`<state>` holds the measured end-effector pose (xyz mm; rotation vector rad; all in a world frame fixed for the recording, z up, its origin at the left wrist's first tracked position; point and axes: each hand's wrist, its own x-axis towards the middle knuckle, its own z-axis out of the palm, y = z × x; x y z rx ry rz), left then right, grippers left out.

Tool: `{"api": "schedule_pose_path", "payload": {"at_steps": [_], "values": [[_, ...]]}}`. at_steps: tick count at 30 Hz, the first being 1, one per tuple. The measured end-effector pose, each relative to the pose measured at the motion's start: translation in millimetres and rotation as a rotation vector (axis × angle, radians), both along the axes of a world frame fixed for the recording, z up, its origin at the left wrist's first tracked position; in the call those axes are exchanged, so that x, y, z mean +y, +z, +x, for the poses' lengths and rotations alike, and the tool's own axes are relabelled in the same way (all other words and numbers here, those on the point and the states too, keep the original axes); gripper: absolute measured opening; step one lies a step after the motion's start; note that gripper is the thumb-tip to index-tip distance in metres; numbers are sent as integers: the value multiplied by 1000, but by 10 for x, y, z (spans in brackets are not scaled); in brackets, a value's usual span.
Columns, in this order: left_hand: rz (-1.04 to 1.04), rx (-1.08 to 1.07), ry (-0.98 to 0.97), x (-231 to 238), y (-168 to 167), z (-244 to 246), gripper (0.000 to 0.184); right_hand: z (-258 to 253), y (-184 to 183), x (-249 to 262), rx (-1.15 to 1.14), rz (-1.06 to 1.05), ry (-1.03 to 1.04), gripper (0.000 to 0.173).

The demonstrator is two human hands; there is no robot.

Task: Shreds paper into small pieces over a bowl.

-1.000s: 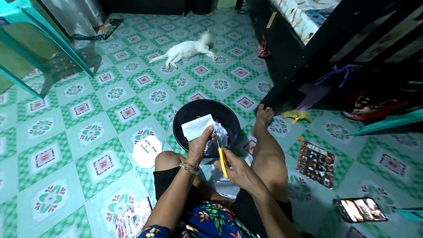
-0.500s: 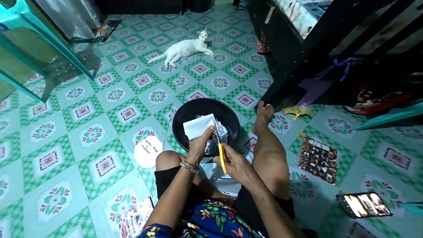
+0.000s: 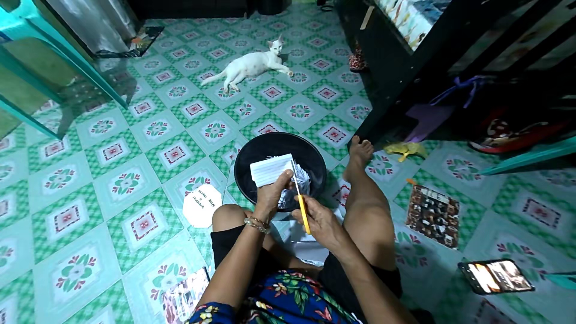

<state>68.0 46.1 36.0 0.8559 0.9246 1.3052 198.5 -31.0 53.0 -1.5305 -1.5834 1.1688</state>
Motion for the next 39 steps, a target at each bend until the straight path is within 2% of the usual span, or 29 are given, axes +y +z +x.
{"api": "schedule_pose_path", "payload": {"at_steps": [25, 31, 39], "values": [[-9, 91, -93, -27, 24, -17, 10, 21, 29, 110, 116, -46, -33, 37], [-26, 89, -99, -38, 26, -14, 11, 17, 40, 86, 221, -48, -83, 20], [-40, 88, -105, -40, 31, -12, 12, 27, 26, 112, 259, -74, -77, 14]]}}
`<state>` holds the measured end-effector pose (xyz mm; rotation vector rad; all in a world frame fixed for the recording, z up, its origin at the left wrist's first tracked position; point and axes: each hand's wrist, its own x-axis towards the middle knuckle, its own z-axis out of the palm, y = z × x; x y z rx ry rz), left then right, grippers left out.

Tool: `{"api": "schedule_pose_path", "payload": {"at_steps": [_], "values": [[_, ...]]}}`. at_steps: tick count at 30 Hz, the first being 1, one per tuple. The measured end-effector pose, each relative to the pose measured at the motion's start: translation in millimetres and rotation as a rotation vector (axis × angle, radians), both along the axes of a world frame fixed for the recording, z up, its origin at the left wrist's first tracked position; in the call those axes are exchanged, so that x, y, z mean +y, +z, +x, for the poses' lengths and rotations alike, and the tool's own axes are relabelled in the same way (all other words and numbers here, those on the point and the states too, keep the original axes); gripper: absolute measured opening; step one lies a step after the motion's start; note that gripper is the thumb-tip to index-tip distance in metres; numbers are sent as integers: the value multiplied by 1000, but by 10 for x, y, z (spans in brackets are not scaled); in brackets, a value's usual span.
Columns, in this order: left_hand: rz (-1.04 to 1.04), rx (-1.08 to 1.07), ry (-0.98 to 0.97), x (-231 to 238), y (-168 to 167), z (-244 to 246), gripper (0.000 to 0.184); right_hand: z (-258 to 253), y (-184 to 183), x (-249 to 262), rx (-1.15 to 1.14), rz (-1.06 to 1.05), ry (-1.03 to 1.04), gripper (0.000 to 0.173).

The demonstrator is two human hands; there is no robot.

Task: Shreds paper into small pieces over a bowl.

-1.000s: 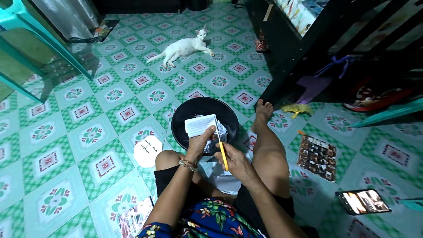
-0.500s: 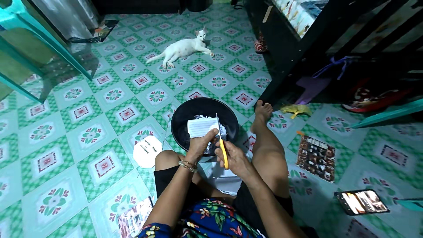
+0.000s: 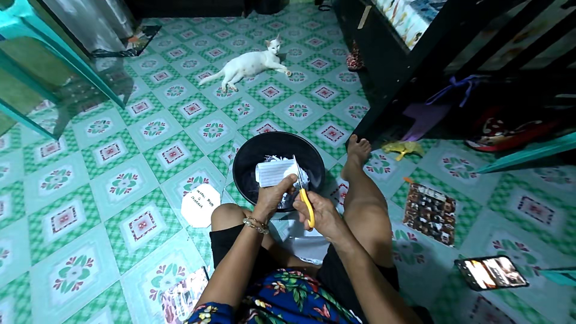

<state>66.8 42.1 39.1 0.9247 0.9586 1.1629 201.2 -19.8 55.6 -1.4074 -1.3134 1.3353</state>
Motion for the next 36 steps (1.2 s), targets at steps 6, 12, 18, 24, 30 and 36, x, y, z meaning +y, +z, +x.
{"api": "schedule_pose_path", "payload": {"at_steps": [6, 12, 18, 24, 30, 36], "values": [[28, 49, 12, 8, 2, 2, 8, -28, -14, 5, 36, 23, -107, 12], [197, 302, -140, -123, 66, -39, 34, 79, -55, 59, 41, 346, -333, 41], [215, 293, -161, -127, 59, -53, 37, 80, -74, 51, 182, 318, -324, 37], [520, 381, -156, -193, -80, -38, 36, 78, -48, 42, 186, 320, -430, 36], [870, 1142, -241, -342, -225, -158, 23, 356, 162, -3, 264, 338, -564, 29], [1121, 1205, 5, -168, -493, 55, 11, 686, 319, 28, 402, 312, -741, 23]]}}
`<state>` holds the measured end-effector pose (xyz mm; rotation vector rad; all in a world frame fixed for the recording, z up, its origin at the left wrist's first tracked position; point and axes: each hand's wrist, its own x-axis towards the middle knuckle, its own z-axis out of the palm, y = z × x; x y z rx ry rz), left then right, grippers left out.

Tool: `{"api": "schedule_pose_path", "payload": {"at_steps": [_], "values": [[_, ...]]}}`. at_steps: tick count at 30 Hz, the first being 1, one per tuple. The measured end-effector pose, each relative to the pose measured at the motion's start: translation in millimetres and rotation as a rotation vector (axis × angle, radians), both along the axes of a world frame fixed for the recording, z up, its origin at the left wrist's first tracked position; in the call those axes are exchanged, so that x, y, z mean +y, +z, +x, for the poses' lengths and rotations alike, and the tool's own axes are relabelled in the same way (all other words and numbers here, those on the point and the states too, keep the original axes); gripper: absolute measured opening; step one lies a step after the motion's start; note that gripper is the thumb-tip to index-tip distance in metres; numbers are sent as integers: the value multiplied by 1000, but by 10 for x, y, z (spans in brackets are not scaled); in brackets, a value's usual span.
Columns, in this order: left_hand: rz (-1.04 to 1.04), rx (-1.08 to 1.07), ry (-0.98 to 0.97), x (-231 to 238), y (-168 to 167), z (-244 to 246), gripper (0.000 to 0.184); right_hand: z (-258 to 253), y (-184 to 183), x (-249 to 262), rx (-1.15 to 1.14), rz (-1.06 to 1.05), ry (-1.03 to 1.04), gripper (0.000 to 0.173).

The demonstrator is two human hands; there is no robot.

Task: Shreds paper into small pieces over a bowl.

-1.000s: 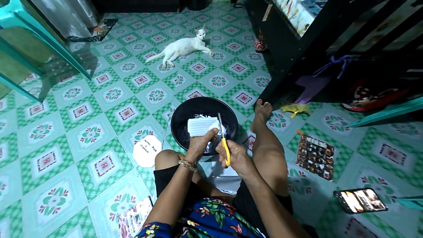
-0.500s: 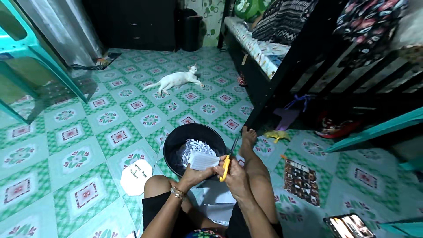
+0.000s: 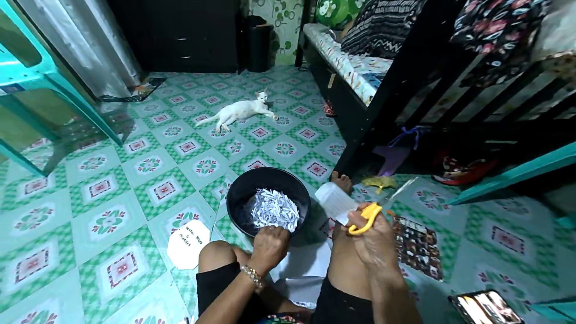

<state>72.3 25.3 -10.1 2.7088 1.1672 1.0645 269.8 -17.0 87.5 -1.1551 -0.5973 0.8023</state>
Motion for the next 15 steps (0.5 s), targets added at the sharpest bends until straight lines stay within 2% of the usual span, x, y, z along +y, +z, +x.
{"api": "schedule_pose_path", "payload": {"at_steps": [4, 6, 7, 9, 10, 11, 12, 13, 14, 15], "values": [[66, -38, -5, 295, -38, 203, 10, 55, -7, 11, 132, -4, 23, 20], [76, -119, -89, 331, -17, 244, 20, 65, -30, 4, 149, 22, 33, 20], [72, -172, -164, 260, 2, 252, 26, 74, -28, 6, 156, 29, 29, 21], [14, -186, -331, -108, -2, 203, 19, 99, -20, 0, 170, 30, 18, 20], [-118, -139, -439, -356, -33, 148, 23, 112, -22, -11, 177, 25, 15, 20], [-360, -29, -557, -568, -65, 90, 36, 119, -21, -22, 190, 19, 8, 20], [-694, 140, -662, -687, -104, 57, 49, 121, -21, -29, 203, 15, 2, 20], [-999, 307, -705, -721, -197, 72, 58, 122, -22, -36, 207, 14, 3, 20], [-1194, 432, -679, -710, -327, 113, 63, 126, -28, -35, 204, 24, 8, 20], [-1257, 482, -616, -688, -488, 147, 64, 125, -28, -38, 198, 33, 15, 20]]}}
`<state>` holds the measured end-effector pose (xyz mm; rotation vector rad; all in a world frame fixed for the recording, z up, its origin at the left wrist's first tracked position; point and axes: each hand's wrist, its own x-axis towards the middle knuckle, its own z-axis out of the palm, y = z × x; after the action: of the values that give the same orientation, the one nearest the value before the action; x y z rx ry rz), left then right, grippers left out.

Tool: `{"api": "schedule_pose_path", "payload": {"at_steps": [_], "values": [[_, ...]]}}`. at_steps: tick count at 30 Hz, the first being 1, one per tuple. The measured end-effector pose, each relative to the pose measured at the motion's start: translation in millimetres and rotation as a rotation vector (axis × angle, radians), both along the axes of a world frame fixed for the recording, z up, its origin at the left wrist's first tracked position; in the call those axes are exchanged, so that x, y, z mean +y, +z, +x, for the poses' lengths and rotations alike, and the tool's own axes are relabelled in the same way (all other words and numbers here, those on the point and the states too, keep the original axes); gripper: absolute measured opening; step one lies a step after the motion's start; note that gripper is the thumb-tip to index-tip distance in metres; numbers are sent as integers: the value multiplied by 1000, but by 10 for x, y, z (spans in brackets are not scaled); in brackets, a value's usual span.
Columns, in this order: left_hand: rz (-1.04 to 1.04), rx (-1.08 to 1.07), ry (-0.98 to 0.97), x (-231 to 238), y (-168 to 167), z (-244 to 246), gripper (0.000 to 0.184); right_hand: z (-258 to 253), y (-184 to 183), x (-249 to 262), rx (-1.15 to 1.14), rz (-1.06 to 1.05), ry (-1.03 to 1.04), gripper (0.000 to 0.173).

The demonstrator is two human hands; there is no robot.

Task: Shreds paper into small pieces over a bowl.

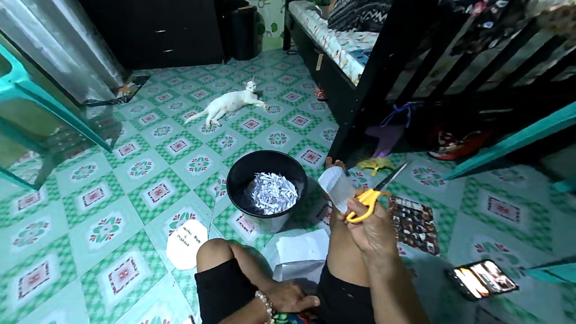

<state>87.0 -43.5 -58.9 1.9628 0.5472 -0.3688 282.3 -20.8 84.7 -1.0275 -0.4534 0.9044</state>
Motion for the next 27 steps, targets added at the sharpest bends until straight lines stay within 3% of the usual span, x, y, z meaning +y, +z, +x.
{"api": "schedule_pose_path", "payload": {"at_steps": [4, 8, 15, 20, 23, 27], "values": [[174, 16, 197, 225, -447, 116, 46, 0, -5, -29, -33, -1, 7, 19], [116, 266, 190, 434, -496, 252, 59, 76, -36, -90, -52, -22, -2, 26], [38, 326, 140, 700, -459, 513, 54, 207, -137, -161, -168, 91, 48, 23], [-67, 357, 187, 925, -306, 615, 51, 269, -96, -140, -120, 148, 76, 22], [-11, 375, 150, 929, -463, 610, 46, 317, -92, -190, -128, 149, 65, 23], [0, 470, 123, 1025, -293, 296, 44, 345, -70, -191, -130, 136, -61, 25]]}}
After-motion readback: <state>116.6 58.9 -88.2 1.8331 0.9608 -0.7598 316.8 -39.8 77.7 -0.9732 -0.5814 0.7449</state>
